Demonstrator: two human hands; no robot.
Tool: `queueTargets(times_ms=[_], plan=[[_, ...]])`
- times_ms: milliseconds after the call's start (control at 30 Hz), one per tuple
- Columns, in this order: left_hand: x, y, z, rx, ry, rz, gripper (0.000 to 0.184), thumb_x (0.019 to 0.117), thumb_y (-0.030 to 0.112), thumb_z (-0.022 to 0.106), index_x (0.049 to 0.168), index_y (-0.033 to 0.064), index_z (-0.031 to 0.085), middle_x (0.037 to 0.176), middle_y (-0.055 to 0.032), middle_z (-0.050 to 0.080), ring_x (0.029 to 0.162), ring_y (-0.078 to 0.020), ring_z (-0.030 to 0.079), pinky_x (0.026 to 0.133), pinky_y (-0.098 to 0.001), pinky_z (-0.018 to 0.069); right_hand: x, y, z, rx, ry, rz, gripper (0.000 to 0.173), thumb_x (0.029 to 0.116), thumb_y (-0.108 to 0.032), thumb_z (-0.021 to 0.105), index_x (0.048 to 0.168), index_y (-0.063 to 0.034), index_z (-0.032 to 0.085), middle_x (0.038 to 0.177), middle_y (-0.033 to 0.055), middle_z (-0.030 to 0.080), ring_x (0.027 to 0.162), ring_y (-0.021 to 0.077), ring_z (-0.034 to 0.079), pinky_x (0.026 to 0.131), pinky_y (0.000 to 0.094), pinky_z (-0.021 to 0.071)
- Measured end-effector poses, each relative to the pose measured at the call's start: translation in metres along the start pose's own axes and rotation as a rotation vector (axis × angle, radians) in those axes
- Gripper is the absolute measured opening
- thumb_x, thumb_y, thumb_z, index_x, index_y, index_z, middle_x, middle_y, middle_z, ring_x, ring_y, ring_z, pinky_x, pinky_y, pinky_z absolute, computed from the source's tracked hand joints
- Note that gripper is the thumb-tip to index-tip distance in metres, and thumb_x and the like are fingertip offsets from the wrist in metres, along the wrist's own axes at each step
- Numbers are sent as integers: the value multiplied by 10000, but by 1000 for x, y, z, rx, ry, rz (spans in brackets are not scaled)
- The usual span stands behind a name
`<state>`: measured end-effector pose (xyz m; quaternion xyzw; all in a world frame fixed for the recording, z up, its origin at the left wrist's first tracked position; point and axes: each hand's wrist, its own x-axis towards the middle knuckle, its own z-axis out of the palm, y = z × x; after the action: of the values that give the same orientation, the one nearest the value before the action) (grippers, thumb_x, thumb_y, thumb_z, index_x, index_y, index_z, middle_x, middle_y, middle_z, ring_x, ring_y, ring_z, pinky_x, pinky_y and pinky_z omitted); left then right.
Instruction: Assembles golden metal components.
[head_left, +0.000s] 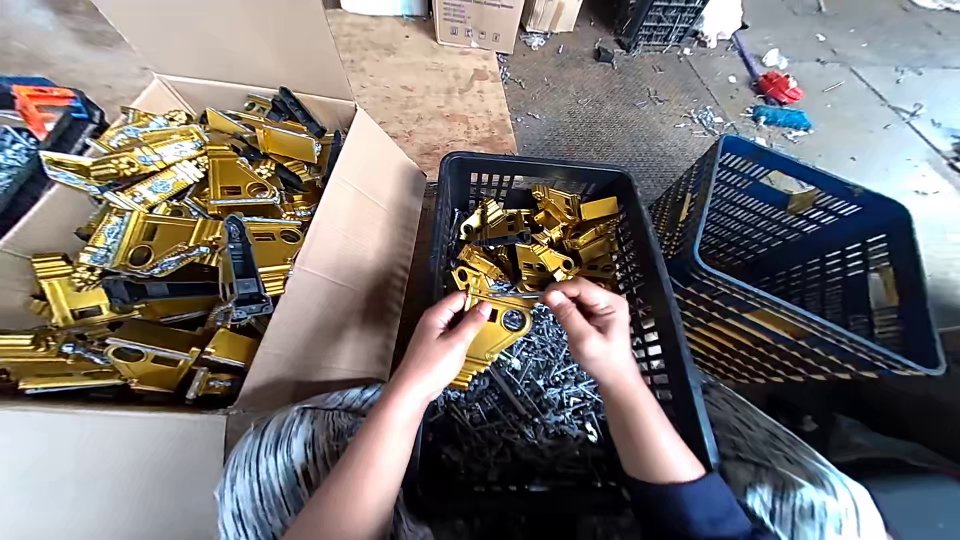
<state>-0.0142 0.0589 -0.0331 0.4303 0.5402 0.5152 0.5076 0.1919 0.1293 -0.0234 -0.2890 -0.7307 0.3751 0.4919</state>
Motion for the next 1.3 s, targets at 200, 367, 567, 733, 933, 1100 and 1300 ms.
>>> queueTargets(times_ms=[200,367,567,733,933,1100,1300], plan=[[-1,-5,8,90,112,-24,365,1089,350,456,1179,79,683,1015,-32,699,965,-96,655,876,-330,540,-11,12,14,-440,-6,-205,273,1012,-248,602,933,-41,761,743,35,680,615,87,598,563,275,519],[1,-5,6,70,219,62,293,1073,252,504,974,89,725,857,20,689,848,-56,647,813,-283,536,-21,8,7,-400,-209,-44,356,1061,-235,492,1321,-113,704,941,39,657,770,89,602,676,271,530],[-7,-2,8,-234,-38,57,338,1072,200,394,977,107,705,895,14,718,867,-69,687,820,-280,586,-24,11,0,410,-313,277,594,936,-446,697,1409,-92,635,1615,70,384,1331,153,538,1035,338,540],[-6,-9,13,-324,-271,44,370,1097,298,376,1122,120,700,1009,15,743,965,-69,700,895,-284,586,-25,4,16,803,-307,246,1100,772,-331,868,1619,-201,180,1346,33,628,1141,148,657,994,359,555],[10,-12,-1,127,-115,3,618,933,254,733,1469,80,479,1431,-96,560,1238,-177,611,1013,-365,550,-37,13,26,-237,-171,-101,1054,675,-347,929,1517,-83,353,1300,180,613,1157,249,654,957,446,589],[6,-15,13,65,-231,-50,566,848,100,755,1380,53,565,1087,-49,751,966,-123,726,879,-311,606,-39,20,26,-197,-236,19,952,759,-530,865,1461,-22,470,1313,142,645,1204,210,637,1026,419,550],[6,-29,9,56,-294,-94,496,844,94,663,1330,19,603,1040,-47,741,881,-114,714,789,-303,608,-36,30,21,70,-185,376,75,927,-70,703,973,-31,748,889,20,751,802,60,707,761,260,607]])
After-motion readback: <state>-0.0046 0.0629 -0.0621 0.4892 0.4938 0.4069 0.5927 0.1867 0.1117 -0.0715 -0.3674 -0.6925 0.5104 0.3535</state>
